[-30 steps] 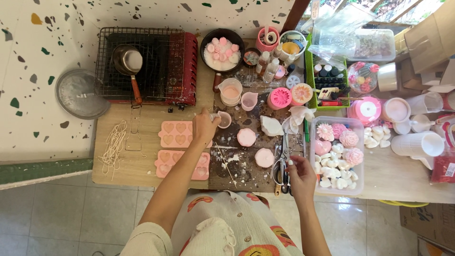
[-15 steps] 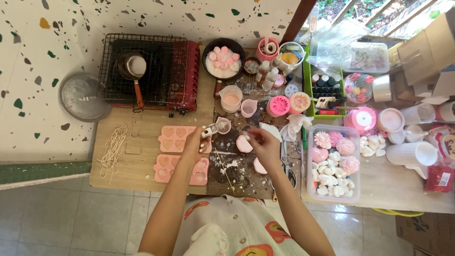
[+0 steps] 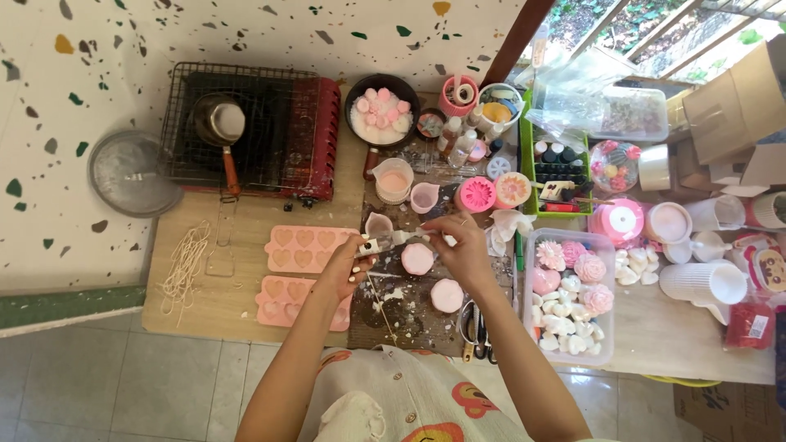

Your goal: Pouring melted wax into heart-shaped molds and packing finished wax shapes into red mesh bags.

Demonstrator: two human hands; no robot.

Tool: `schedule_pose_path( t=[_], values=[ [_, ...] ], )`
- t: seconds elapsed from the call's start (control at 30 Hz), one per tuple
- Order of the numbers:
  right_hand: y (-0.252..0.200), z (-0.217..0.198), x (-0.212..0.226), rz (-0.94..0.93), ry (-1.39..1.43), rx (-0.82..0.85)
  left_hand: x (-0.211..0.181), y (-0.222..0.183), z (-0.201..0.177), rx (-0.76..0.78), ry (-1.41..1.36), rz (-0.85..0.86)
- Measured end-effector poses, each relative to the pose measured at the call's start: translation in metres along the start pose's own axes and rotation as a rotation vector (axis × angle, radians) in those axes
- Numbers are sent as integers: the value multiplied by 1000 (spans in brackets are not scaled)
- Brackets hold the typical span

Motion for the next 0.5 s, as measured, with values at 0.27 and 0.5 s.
schedule_pose_path(
  t=[0.27, 0.5],
  values=[
    [2, 2, -56, 155, -25, 74, -6, 7, 57, 145, 74, -21],
    [-40, 35, -208, 985, 609, 200, -35, -6, 127, 444, 601, 528]
  ],
)
Point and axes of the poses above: each hand's wrist, its own y-axis towards the middle knuckle, its own z-axis out of the palm, x = y × z, the point moved 10 cm from there along y, towards the middle knuckle, and after that the axes turned 1 degree about z, right-handed, at the moved point
